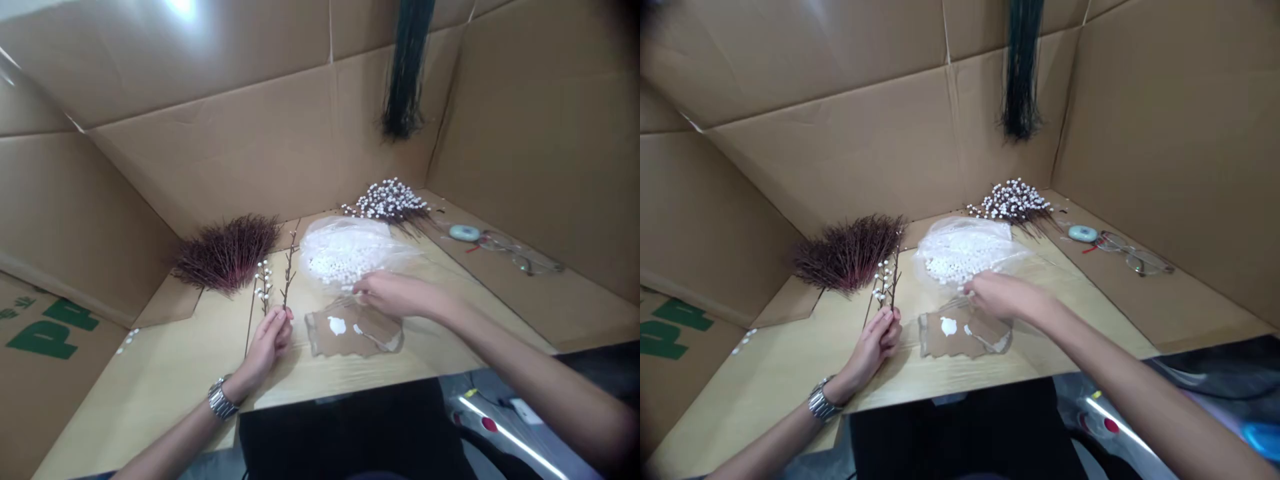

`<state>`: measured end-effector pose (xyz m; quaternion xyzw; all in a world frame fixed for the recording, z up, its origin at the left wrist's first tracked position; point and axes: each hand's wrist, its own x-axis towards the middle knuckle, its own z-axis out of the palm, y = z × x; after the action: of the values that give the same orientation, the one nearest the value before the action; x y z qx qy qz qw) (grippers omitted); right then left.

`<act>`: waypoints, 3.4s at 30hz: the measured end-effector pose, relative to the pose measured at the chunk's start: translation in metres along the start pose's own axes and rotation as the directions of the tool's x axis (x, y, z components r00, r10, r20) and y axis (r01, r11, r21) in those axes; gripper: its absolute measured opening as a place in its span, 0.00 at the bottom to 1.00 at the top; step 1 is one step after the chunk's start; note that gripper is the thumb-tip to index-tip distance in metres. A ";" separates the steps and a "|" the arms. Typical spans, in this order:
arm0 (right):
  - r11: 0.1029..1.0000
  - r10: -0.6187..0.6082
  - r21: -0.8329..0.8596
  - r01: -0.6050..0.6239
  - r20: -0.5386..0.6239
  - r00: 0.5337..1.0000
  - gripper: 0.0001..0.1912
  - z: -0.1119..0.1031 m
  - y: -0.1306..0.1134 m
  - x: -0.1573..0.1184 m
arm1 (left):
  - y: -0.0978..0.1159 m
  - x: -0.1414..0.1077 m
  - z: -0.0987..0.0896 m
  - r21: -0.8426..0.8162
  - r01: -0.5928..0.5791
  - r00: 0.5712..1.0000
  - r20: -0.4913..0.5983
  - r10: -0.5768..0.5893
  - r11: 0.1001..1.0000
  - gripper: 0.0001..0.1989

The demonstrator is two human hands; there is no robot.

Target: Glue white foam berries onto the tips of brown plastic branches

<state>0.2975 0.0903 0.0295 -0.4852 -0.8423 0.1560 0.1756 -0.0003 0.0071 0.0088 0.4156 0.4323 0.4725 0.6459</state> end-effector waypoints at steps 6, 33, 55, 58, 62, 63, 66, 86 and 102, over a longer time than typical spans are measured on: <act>0.992 0.008 -0.124 0.002 0.079 0.997 0.10 0.013 0.001 0.076 | 0.005 0.005 0.016 0.034 -0.046 0.994 -0.100 0.049 0.998 0.17; 0.999 -0.017 0.040 0.020 -0.092 0.996 0.13 0.025 -0.007 0.057 | -0.028 0.012 0.008 0.106 -0.050 0.986 -0.151 0.066 0.993 0.19; 0.713 0.383 0.700 -0.025 -0.360 0.850 0.08 0.071 -0.117 -0.014 | -0.018 0.005 0.017 0.199 -0.012 0.999 -0.040 0.020 0.980 0.14; 0.711 0.412 0.702 -0.033 -0.379 0.829 0.08 0.070 -0.119 -0.012 | -0.016 0.004 0.017 0.197 -0.018 1.000 -0.003 0.019 0.980 0.13; 0.652 0.476 0.758 -0.022 -0.387 0.789 0.10 0.069 -0.121 -0.007 | -0.017 0.006 0.016 0.219 -0.078 0.996 -0.018 0.083 0.973 0.11; 0.642 0.477 0.766 -0.011 -0.389 0.788 0.10 0.069 -0.121 -0.006 | -0.018 0.006 0.015 0.221 -0.093 0.994 -0.027 0.101 0.971 0.10; 0.640 0.462 0.768 0.002 -0.387 0.798 0.11 0.071 -0.121 -0.005 | -0.022 0.007 0.012 0.236 -0.125 0.990 -0.036 0.138 0.964 0.08; 0.519 0.550 0.847 -0.115 -0.227 0.804 0.08 0.081 -0.136 -0.006 | -0.018 0.008 0.011 0.422 -0.277 0.943 -0.051 0.327 0.863 0.03; 0.645 0.460 0.761 -0.072 -0.310 0.832 0.14 0.087 -0.126 -0.013 | -0.018 0.010 0.011 0.385 -0.239 0.959 -0.047 0.278 0.891 0.03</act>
<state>0.1685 0.0106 0.0051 -0.5211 -0.5566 0.3743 0.5277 0.0164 0.0120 -0.0067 0.5610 0.4876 0.4831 0.4628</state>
